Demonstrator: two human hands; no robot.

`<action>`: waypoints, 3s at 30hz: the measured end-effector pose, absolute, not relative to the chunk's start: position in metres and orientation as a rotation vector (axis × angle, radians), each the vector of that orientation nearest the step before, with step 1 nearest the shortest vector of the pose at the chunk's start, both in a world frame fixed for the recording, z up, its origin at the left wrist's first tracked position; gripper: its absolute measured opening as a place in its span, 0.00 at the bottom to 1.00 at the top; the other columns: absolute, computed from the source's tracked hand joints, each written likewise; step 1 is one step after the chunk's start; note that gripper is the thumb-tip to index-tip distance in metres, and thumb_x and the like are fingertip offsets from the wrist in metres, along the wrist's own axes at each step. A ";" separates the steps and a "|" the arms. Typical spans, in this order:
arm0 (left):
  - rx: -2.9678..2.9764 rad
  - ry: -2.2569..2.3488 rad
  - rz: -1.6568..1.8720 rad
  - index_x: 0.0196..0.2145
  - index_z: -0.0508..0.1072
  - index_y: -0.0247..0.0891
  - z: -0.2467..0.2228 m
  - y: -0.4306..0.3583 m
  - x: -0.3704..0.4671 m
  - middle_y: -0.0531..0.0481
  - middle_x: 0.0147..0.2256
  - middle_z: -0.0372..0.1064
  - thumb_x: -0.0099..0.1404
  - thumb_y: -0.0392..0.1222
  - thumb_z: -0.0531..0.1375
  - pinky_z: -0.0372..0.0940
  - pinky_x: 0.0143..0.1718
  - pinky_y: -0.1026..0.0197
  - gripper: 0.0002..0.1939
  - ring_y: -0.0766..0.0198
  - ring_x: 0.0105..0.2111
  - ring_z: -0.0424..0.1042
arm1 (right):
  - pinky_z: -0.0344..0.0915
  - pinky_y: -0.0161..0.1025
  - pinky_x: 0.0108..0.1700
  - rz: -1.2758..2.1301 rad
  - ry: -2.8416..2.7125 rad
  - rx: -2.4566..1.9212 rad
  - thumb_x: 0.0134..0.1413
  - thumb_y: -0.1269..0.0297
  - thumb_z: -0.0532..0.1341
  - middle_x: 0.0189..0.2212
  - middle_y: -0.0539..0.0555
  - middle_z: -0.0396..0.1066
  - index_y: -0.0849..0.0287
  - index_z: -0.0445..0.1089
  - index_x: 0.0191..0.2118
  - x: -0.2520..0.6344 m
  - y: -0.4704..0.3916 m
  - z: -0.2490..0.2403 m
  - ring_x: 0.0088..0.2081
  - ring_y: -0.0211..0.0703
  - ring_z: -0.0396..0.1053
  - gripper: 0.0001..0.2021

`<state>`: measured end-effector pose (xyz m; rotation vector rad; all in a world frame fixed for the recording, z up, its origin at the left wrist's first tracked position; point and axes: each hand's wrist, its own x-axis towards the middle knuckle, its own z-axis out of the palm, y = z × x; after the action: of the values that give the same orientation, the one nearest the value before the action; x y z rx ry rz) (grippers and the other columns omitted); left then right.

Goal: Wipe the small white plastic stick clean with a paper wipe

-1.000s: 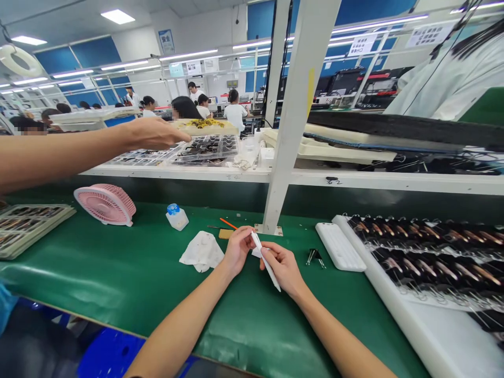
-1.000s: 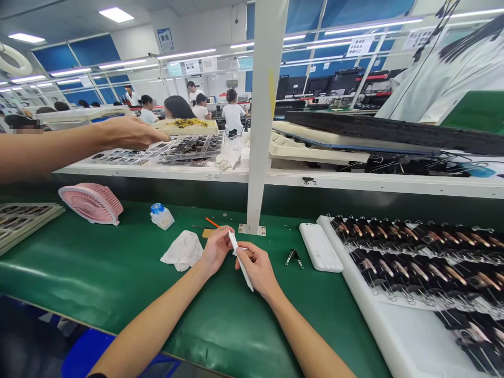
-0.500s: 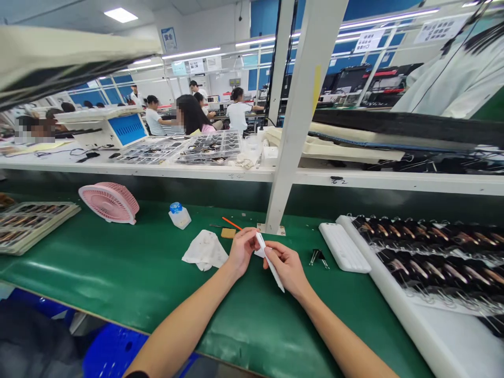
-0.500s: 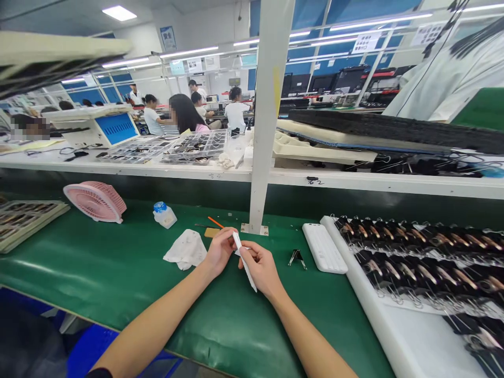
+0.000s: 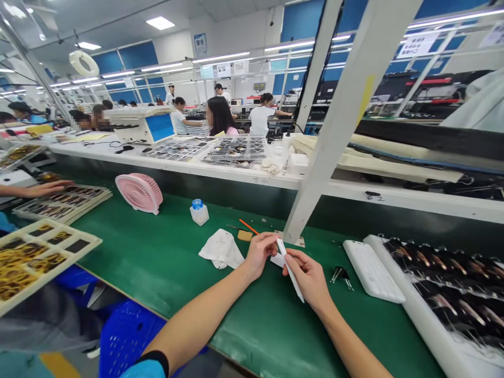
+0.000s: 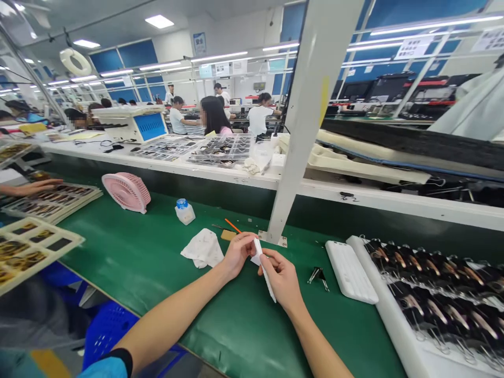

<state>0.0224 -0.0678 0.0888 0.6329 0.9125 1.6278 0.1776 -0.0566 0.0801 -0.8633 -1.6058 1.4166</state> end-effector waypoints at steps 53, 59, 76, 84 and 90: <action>1.491 1.408 1.368 0.44 0.76 0.40 0.060 -0.059 0.015 0.56 0.26 0.69 0.65 0.40 0.61 0.59 0.30 0.64 0.10 0.69 0.23 0.64 | 0.67 0.43 0.34 0.900 -1.670 -1.191 0.57 0.44 0.63 0.26 0.52 0.76 0.57 0.71 0.52 0.194 -0.020 0.066 0.27 0.48 0.72 0.25; 1.528 1.414 1.352 0.45 0.76 0.40 0.060 -0.057 0.013 0.56 0.27 0.69 0.66 0.41 0.61 0.61 0.31 0.63 0.10 0.68 0.25 0.65 | 0.66 0.43 0.33 0.959 -1.644 -1.190 0.55 0.43 0.63 0.27 0.53 0.77 0.58 0.70 0.51 0.191 -0.023 0.072 0.26 0.48 0.71 0.26; 1.519 1.435 1.318 0.46 0.76 0.39 0.061 -0.057 0.014 0.55 0.28 0.72 0.66 0.40 0.62 0.61 0.30 0.63 0.11 0.68 0.24 0.66 | 0.60 0.40 0.29 1.028 -1.740 -1.243 0.47 0.58 0.62 0.18 0.45 0.70 0.55 0.71 0.44 0.197 -0.032 0.082 0.21 0.44 0.64 0.17; 1.513 1.454 1.322 0.45 0.77 0.40 0.063 -0.057 0.016 0.55 0.28 0.73 0.65 0.39 0.62 0.62 0.30 0.64 0.10 0.68 0.24 0.66 | 0.62 0.40 0.30 1.005 -1.758 -1.237 0.49 0.58 0.62 0.19 0.46 0.71 0.55 0.72 0.46 0.195 -0.034 0.079 0.22 0.45 0.65 0.17; 1.498 1.461 1.327 0.45 0.77 0.40 0.062 -0.056 0.016 0.55 0.28 0.72 0.65 0.39 0.62 0.61 0.30 0.64 0.10 0.69 0.24 0.66 | 0.63 0.41 0.31 0.971 -1.779 -1.248 0.49 0.57 0.62 0.19 0.47 0.72 0.55 0.72 0.46 0.194 -0.035 0.081 0.22 0.45 0.66 0.17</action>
<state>0.0163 -0.0563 0.0616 1.4976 1.4611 1.3272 0.1944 -0.0350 0.0808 -1.2476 -1.7792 0.9710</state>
